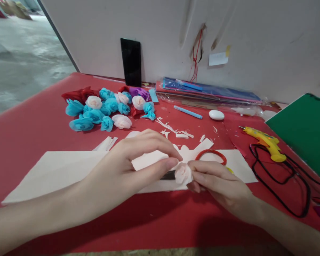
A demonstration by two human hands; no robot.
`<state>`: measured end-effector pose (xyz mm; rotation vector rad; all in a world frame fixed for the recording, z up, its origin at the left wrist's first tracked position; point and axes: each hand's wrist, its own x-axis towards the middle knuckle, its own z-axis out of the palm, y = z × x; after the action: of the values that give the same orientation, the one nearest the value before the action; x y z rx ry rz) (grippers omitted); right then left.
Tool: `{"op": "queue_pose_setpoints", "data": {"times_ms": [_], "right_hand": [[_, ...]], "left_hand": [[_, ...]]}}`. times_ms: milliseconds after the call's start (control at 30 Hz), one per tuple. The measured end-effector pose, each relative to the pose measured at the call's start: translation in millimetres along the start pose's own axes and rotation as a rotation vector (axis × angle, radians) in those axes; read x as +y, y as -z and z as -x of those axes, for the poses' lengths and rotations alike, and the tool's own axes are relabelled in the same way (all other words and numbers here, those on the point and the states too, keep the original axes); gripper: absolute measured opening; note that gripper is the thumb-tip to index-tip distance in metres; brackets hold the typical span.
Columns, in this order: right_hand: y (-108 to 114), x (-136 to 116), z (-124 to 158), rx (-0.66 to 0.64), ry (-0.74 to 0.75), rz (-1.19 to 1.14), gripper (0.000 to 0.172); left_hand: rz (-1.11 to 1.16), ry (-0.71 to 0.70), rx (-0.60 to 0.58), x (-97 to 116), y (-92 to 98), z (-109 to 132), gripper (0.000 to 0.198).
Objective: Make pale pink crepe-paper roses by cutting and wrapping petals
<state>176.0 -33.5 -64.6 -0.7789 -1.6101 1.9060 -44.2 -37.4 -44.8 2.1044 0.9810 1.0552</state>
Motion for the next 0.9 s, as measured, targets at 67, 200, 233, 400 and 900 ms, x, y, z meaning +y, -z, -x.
{"op": "queue_pose_setpoints", "data": {"times_ms": [67, 200, 233, 400, 900], "right_hand": [[0, -1, 0, -0.021, 0.020, 0.045, 0.029], [0, -3, 0, -0.025, 0.014, 0.102, 0.027], [0, -3, 0, -0.021, 0.013, 0.104, 0.027], [0, 0, 2, -0.025, 0.030, 0.085, 0.027], [3, 5, 0, 0.001, -0.014, 0.052, 0.031]], "left_hand": [[0.036, 0.010, -0.007, 3, -1.2, -1, 0.013], [0.001, -0.025, 0.011, 6, -3.7, 0, 0.011], [-0.017, -0.036, 0.025, 6, -4.2, 1, 0.012], [-0.033, -0.027, 0.042, 6, -4.8, 4, 0.015], [-0.051, -0.023, -0.027, 5, -3.9, 11, 0.015]]}}
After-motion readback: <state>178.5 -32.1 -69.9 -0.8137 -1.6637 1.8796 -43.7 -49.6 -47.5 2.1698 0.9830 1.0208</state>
